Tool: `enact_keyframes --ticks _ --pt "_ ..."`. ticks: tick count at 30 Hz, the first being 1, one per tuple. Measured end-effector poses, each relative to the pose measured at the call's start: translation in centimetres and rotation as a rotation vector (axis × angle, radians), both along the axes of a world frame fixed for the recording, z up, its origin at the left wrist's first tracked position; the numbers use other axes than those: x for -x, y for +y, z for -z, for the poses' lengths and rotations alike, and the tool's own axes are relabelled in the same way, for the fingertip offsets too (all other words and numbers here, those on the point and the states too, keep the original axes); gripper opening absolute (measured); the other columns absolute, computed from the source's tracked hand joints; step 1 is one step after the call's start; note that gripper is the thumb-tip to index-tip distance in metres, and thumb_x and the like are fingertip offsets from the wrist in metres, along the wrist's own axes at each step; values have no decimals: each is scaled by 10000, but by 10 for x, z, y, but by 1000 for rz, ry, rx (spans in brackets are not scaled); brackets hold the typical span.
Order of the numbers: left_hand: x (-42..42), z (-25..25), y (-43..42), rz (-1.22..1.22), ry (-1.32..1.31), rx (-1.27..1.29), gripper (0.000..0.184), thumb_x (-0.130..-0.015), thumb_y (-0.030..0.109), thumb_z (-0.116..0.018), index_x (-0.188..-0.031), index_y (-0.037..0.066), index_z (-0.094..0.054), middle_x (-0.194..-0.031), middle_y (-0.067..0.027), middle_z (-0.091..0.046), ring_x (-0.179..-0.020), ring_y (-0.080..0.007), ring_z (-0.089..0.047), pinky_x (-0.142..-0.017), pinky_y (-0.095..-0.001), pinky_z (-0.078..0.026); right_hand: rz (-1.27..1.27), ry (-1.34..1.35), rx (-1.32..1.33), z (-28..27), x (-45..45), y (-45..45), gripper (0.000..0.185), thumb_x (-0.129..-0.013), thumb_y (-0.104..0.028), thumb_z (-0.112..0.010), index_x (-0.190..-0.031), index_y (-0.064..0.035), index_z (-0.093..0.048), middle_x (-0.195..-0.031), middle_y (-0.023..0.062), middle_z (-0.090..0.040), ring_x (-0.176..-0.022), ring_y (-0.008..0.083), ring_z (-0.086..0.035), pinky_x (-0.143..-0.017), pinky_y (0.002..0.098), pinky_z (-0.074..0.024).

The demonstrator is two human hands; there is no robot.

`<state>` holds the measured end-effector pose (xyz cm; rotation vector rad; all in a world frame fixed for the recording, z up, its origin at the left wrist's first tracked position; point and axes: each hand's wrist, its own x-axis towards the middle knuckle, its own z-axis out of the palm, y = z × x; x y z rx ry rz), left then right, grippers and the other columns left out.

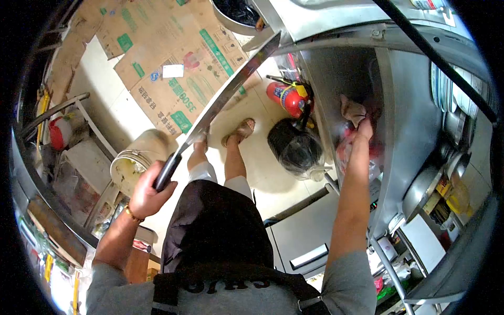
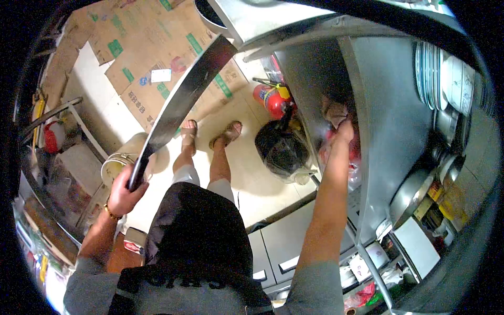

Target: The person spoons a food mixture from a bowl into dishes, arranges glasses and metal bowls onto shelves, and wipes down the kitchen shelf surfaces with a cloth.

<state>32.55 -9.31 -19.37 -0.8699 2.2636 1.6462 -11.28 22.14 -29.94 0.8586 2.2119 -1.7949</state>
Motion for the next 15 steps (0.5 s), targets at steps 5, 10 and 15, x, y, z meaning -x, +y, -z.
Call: enact_keyframes --ticks 5,10,15 --pt "-21 -24 -28 -51 -110 -168 176 -718 24 -659 -763 47 -491 -687 -4 -418 -600 -121 -404 -554 -259 -350 -1050 -178 -1663 25 2 -51 648 -816 -356 -521 -1321 -15 -300 -1357 135 -328 -1213 231 -355 -992 385 -313" --pt "-3 -40 -41 107 -118 -68 152 -721 -3 -637 -771 37 -498 -656 -37 -439 -558 -154 -439 -519 -279 -363 -903 442 -1048 76 12 -30 435 -793 -188 -519 -1178 8 -467 -1237 201 -452 -1099 363 -450 -964 440 -324" --pt "32 -54 -39 279 -52 3 151 -718 0 -615 -798 45 -495 -634 -99 -479 -578 -260 -527 -522 -336 -408 -978 572 -663 83 -18 -69 454 -751 -109 -558 -1182 18 -488 -1225 200 -478 -1145 336 -441 -992 401 -306"
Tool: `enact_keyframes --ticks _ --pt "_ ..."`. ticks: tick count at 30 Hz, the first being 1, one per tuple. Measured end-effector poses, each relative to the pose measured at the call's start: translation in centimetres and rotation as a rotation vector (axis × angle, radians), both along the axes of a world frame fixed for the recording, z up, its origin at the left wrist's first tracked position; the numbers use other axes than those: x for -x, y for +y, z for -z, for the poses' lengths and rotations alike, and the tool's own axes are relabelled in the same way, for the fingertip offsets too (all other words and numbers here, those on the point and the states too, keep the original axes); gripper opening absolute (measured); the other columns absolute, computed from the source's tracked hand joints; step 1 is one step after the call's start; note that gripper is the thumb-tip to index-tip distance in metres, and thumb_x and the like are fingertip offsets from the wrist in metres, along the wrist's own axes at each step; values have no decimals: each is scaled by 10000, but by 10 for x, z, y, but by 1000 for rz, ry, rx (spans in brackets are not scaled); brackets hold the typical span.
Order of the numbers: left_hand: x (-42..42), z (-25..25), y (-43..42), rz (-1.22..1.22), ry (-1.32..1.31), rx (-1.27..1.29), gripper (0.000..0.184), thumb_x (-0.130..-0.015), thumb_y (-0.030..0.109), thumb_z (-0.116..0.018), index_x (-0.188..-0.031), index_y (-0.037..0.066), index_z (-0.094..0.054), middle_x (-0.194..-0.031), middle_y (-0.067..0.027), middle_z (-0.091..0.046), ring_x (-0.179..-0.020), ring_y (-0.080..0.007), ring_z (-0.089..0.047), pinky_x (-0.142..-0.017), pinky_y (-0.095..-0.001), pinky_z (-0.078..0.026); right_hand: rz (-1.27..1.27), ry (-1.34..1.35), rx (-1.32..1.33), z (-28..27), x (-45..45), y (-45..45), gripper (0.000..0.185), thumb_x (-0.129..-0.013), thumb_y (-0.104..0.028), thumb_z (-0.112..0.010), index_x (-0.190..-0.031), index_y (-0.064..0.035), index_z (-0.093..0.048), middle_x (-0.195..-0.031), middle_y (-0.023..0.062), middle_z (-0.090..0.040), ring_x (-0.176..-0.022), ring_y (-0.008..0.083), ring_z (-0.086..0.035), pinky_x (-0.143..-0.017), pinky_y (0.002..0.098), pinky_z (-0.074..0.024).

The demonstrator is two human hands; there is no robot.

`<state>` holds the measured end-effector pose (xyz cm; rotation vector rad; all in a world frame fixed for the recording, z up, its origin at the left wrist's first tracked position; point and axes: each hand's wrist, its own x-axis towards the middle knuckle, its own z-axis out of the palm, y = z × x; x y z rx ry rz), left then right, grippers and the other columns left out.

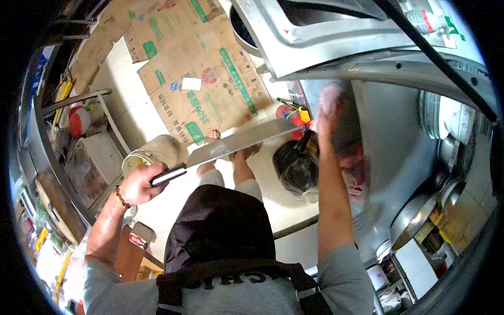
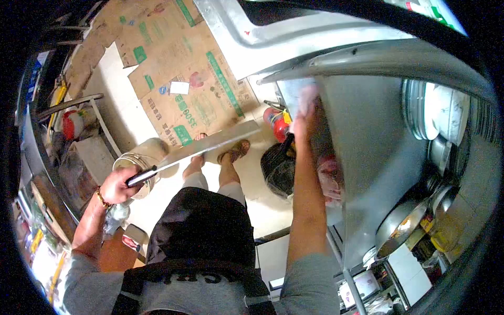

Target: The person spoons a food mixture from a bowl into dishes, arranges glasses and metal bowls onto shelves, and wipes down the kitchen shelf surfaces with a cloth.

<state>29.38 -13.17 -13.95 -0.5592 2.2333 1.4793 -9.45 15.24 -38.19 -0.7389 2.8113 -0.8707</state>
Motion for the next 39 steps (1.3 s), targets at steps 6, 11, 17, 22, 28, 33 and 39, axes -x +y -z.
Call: enact_keyframes --ticks 6,11,17,22,28,33,39 --pt "19 -25 -9 201 -7 183 214 -662 23 -605 -843 73 -503 -632 -118 -527 -626 -321 -567 -542 -405 -436 288 -277 189 -38 12 43 520 -761 -215 -570 -1222 -2 -456 -1264 174 -457 -1195 322 -391 -1003 417 -280" --pt "41 -32 -32 352 71 282 268 -624 46 -619 -875 69 -527 -620 -90 -523 -609 -294 -574 -524 -395 -440 535 -197 -257 -9 36 72 573 -785 -327 -552 -1259 -30 -428 -1291 152 -441 -1224 324 -352 -1002 456 -259" --pt "76 -33 -75 540 131 289 254 -633 91 -620 -866 70 -522 -625 -57 -491 -562 -273 -557 -481 -391 -433 293 387 -1022 59 52 50 647 -814 -462 -530 -1304 -63 -395 -1325 125 -421 -1260 326 -305 -1000 503 -233" --pt "91 -25 -91 571 115 223 220 -626 96 -619 -798 76 -483 -636 -74 -488 -590 -290 -557 -491 -401 -433 257 403 -466 50 30 -9 597 -819 -429 -554 -1264 -51 -432 -1305 163 -429 -1215 353 -363 -992 500 -261" --pt "113 -26 -100 631 85 195 241 -602 93 -619 -794 74 -474 -638 -75 -483 -579 -292 -550 -485 -408 -427 -256 525 167 52 50 -78 377 -854 -307 -506 -1138 -65 -453 -1038 124 -549 -936 289 -537 -839 428 -437" --pt "120 -24 -106 630 80 221 248 -602 100 -614 -806 79 -474 -625 -71 -474 -574 -287 -549 -466 -408 -420 -49 308 -219 51 90 -40 380 -849 -298 -510 -1141 -61 -456 -1048 130 -546 -947 294 -532 -845 428 -432" --pt "117 -27 -117 618 58 240 239 -630 125 -623 -820 94 -482 -605 -60 -491 -549 -278 -561 -443 -402 -418 200 196 -503 50 85 23 383 -844 -288 -516 -1145 -57 -458 -1059 136 -543 -959 300 -527 -853 428 -425"
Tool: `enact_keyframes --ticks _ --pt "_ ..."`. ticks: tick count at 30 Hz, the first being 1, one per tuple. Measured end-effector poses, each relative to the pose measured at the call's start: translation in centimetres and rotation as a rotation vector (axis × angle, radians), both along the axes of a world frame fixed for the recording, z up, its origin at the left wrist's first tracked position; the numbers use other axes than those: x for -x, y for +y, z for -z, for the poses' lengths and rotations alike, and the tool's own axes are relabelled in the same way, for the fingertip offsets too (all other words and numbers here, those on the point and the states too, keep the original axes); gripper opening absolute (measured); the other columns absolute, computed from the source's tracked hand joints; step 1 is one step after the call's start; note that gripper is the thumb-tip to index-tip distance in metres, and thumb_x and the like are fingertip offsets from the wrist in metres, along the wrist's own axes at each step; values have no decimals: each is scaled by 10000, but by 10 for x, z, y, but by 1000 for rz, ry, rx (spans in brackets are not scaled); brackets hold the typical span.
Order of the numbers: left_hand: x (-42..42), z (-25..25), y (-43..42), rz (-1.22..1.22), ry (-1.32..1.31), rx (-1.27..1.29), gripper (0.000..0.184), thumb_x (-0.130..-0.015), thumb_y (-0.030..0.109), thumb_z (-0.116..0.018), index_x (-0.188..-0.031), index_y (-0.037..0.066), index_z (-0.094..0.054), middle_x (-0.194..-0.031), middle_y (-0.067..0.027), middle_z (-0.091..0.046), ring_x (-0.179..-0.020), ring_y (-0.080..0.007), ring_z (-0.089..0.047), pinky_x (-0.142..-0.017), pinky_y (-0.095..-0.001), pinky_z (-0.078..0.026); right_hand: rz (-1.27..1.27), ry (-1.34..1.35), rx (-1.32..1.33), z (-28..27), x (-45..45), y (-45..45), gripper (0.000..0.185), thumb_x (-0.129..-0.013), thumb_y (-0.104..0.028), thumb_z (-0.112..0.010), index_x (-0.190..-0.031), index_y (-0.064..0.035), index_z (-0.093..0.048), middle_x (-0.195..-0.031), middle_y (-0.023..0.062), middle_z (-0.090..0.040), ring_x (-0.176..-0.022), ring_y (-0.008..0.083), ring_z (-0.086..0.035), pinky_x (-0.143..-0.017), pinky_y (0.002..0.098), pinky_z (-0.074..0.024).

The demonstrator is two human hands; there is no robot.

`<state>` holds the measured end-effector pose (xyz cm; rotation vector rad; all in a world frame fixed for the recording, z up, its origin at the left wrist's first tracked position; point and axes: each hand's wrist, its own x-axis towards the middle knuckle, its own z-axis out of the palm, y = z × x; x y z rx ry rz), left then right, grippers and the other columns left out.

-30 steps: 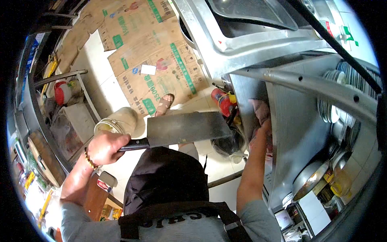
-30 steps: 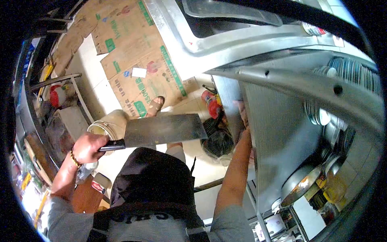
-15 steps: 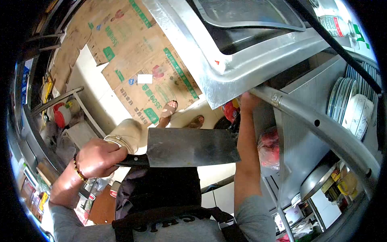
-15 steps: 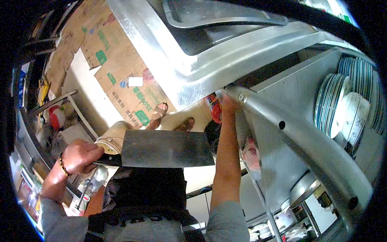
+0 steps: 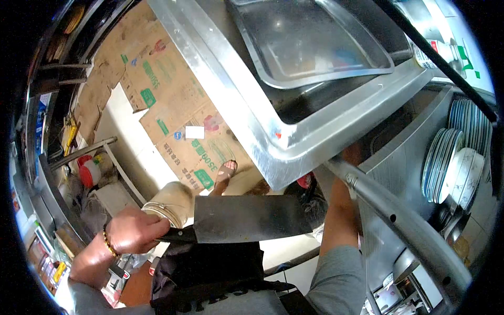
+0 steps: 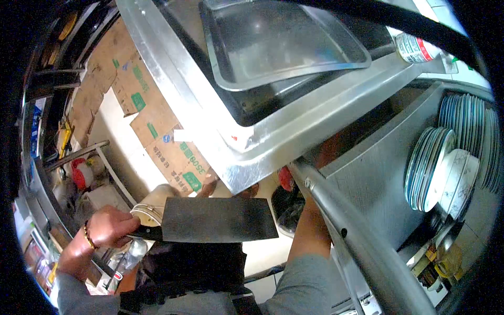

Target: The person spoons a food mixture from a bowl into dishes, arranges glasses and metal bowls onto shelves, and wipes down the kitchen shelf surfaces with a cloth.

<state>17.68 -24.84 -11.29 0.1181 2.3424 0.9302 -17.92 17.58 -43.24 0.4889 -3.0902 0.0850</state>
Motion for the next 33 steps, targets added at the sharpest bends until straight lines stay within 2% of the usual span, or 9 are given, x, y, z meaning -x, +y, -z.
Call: enact_keyframes --ticks 5,16,22,24,30,33 --pt "-5 -1 -6 -49 2 -17 212 -632 127 -618 -777 95 -466 -610 -61 -494 -542 -282 -552 -443 -399 -421 116 -25 -60 1 -3 18 387 -839 -279 -520 -1148 -54 -460 -1069 141 -540 -970 305 -522 -859 428 -420" --pt "1 10 -13 -69 -59 -50 192 -642 118 -621 -761 90 -472 -629 -70 -507 -575 -304 -557 -473 -414 -423 199 -61 -87 9 -10 22 395 -829 -260 -531 -1155 -46 -465 -1089 152 -534 -993 315 -512 -874 428 -408" --pt "-2 24 -12 -46 -77 -39 224 -628 128 -634 -785 93 -479 -608 -78 -508 -563 -309 -554 -468 -417 -422 258 -57 -133 14 11 41 400 -824 -250 -536 -1159 -42 -468 -1101 158 -530 -1006 321 -506 -881 428 -401" --pt "-9 33 -14 -3 -87 -24 255 -631 188 -653 -807 85 -500 -613 -95 -501 -559 -309 -549 -480 -420 -420 268 -54 -150 20 19 44 401 -822 -246 -538 -1160 -41 -469 -1104 160 -529 -1010 323 -505 -884 428 -399" --pt "-26 48 -9 -46 -83 17 232 -629 139 -647 -789 95 -485 -612 -69 -517 -565 -299 -559 -467 -407 -427 328 -67 -210 26 39 75 406 -817 -236 -544 -1164 -37 -471 -1116 166 -526 -1023 329 -499 -892 428 -392" --pt "-32 50 -7 -103 -108 9 248 -635 137 -651 -841 89 -520 -657 -59 -531 -593 -285 -571 -488 -388 -439 337 -77 -231 25 43 86 409 -814 -231 -547 -1165 -35 -473 -1121 169 -524 -1029 332 -496 -895 428 -389"
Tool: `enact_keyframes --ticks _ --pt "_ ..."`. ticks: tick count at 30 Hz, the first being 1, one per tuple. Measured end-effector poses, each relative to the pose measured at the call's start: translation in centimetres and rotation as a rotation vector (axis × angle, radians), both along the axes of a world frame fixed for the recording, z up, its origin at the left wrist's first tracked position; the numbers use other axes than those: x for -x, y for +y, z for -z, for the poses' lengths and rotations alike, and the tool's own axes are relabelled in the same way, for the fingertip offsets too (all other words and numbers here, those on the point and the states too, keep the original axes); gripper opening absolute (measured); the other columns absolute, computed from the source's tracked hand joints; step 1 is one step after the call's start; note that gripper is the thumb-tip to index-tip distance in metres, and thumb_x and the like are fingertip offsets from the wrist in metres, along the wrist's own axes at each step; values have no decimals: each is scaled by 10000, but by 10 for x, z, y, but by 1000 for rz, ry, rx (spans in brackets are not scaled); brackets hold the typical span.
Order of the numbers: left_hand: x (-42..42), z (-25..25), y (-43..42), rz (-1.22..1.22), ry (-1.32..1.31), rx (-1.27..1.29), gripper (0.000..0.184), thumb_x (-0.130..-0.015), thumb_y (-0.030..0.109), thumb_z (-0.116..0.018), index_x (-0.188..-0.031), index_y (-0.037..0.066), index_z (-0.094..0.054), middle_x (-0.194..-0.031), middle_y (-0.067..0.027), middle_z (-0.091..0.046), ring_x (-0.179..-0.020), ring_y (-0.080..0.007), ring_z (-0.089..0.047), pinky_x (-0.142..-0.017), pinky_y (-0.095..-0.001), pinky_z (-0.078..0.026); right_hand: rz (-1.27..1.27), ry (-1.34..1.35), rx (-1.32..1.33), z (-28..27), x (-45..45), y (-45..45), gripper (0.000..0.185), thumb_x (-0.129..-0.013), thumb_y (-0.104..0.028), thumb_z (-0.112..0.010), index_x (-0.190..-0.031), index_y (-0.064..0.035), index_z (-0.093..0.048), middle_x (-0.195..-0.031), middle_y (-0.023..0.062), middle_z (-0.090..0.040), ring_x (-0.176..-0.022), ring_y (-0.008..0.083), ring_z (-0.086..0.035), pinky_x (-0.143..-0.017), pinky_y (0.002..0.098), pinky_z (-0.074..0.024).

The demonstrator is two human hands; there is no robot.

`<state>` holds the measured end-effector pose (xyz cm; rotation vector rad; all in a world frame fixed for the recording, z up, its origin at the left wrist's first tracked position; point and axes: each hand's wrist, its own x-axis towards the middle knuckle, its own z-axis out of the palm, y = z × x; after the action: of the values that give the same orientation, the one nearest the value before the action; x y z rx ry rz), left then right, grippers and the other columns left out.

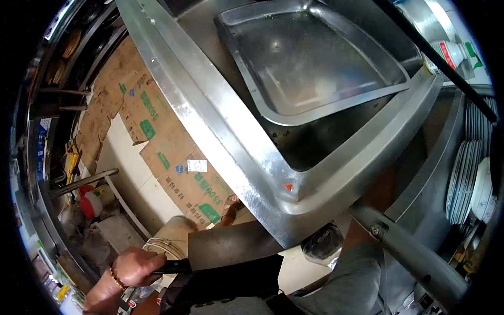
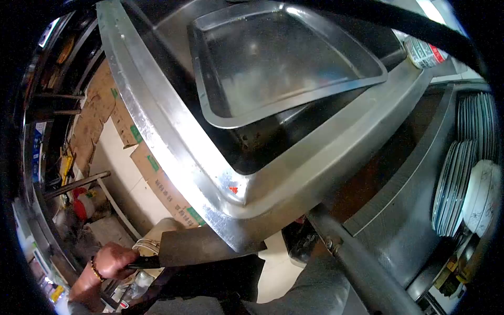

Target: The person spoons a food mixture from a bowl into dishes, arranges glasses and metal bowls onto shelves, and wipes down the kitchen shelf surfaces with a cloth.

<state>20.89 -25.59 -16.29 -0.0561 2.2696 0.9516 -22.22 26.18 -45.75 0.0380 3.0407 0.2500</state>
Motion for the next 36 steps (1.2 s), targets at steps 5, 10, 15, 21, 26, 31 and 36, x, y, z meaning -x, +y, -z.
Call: enact_keyframes --ticks 5,10,15,21,26,31,36 --pt "-1 -9 3 9 -14 28 240 -642 134 -647 -841 87 -522 -661 -64 -534 -610 -292 -575 -500 -387 -444 -40 9 15 -4 0 -2 414 -810 -222 -551 -1169 -32 -475 -1131 174 -522 -1040 337 -492 -902 428 -384" --pt "1 -25 4 21 6 -15 237 -650 129 -641 -852 89 -524 -672 -80 -536 -635 -301 -577 -517 -392 -451 -235 55 139 -4 -22 -41 418 -805 -214 -556 -1172 -28 -477 -1140 179 -519 -1051 342 -487 -908 428 -378" --pt "8 -43 10 52 11 19 280 -622 161 -673 -865 87 -556 -633 -110 -549 -606 -316 -572 -522 -411 -451 -593 101 339 -5 -55 -103 423 -801 -205 -561 -1175 -25 -479 -1150 184 -516 -1061 347 -483 -915 428 -373" --pt "-1 -48 9 67 18 -17 282 -597 136 -661 -839 67 -535 -663 -121 -543 -643 -329 -566 -541 -404 -441 -818 148 454 -9 -102 -132 430 -795 -195 -566 -1179 -21 -482 -1161 190 -513 -1074 352 -477 -922 428 -366" --pt "2 -53 9 18 127 3 298 -570 70 -655 -837 52 -525 -652 -138 -524 -625 -353 -538 -528 -414 -420 -489 57 423 -45 -146 -88 410 -779 -173 -564 -1155 -26 -493 -1126 191 -532 -1028 357 -502 -882 425 -394" --pt "5 -67 -7 105 162 -19 324 -574 48 -663 -855 22 -503 -653 -139 -523 -626 -345 -556 -531 -403 -441 -27 -56 349 -96 -189 -81 374 -759 -192 -562 -1101 -46 -514 -1091 169 -549 -982 343 -523 -849 423 -413" --pt "13 -65 -2 47 189 78 265 -600 53 -655 -812 42 -495 -635 -147 -515 -616 -352 -552 -526 -410 -435 191 41 45 -41 -187 -115 458 -744 -380 -590 -1091 -85 -540 -1175 122 -498 -1116 310 -434 -968 422 -310"
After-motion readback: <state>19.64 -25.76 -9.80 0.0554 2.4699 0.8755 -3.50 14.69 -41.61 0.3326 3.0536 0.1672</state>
